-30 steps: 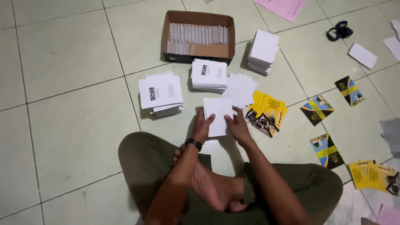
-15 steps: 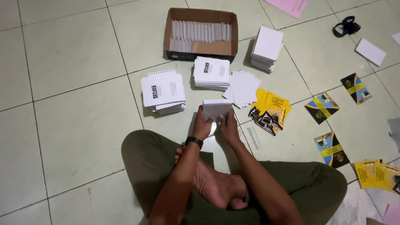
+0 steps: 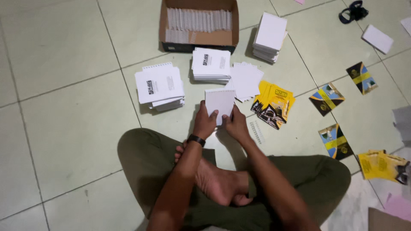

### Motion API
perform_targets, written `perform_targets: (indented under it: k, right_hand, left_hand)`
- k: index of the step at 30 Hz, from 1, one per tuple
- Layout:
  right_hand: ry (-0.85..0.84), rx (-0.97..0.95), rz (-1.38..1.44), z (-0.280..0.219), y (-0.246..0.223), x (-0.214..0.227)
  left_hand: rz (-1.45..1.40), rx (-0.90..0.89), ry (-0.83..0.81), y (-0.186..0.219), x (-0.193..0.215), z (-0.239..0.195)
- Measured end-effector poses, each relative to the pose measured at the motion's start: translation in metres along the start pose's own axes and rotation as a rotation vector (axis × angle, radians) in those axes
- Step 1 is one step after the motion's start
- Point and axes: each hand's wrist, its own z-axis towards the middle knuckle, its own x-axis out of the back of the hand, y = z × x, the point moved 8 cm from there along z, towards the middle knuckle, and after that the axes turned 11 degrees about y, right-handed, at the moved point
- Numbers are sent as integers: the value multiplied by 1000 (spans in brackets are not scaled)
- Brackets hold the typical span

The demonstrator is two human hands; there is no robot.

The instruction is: The person sits on the floor and assembles small notebooks by hand. They pick up a stack of white paper, insert a plastic spiral binding into the holes, and then place a yellow cover sheet on top. The completed notebooks are stacked nearby.

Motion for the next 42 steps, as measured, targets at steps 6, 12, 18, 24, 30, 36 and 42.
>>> perform_targets:
  k: [6, 12, 18, 24, 30, 36, 42]
  right_hand:
    - [-13, 224, -125, -2, -12, 75]
    - [-310, 531, -561, -42, 43, 37]
    - [-213, 447, -286, -43, 36, 51]
    - [-33, 477, -253, -39, 50, 80]
    - [-103, 56, 363, -46, 13, 100]
    - [-8, 62, 567, -40, 3, 112]
    - [28, -40, 545, -38, 6, 100]
  left_hand:
    - [-256, -29, 84, -7, 8, 5]
    - [-339, -29, 104, -21, -1, 10]
    - [-246, 1, 59, -33, -2, 14]
    - [-266, 21, 65, -24, 1, 9]
    - [-256, 52, -9, -33, -11, 11]
    - [-86, 89, -154, 0, -9, -8]
    - [-224, -32, -171, -19, -23, 0]
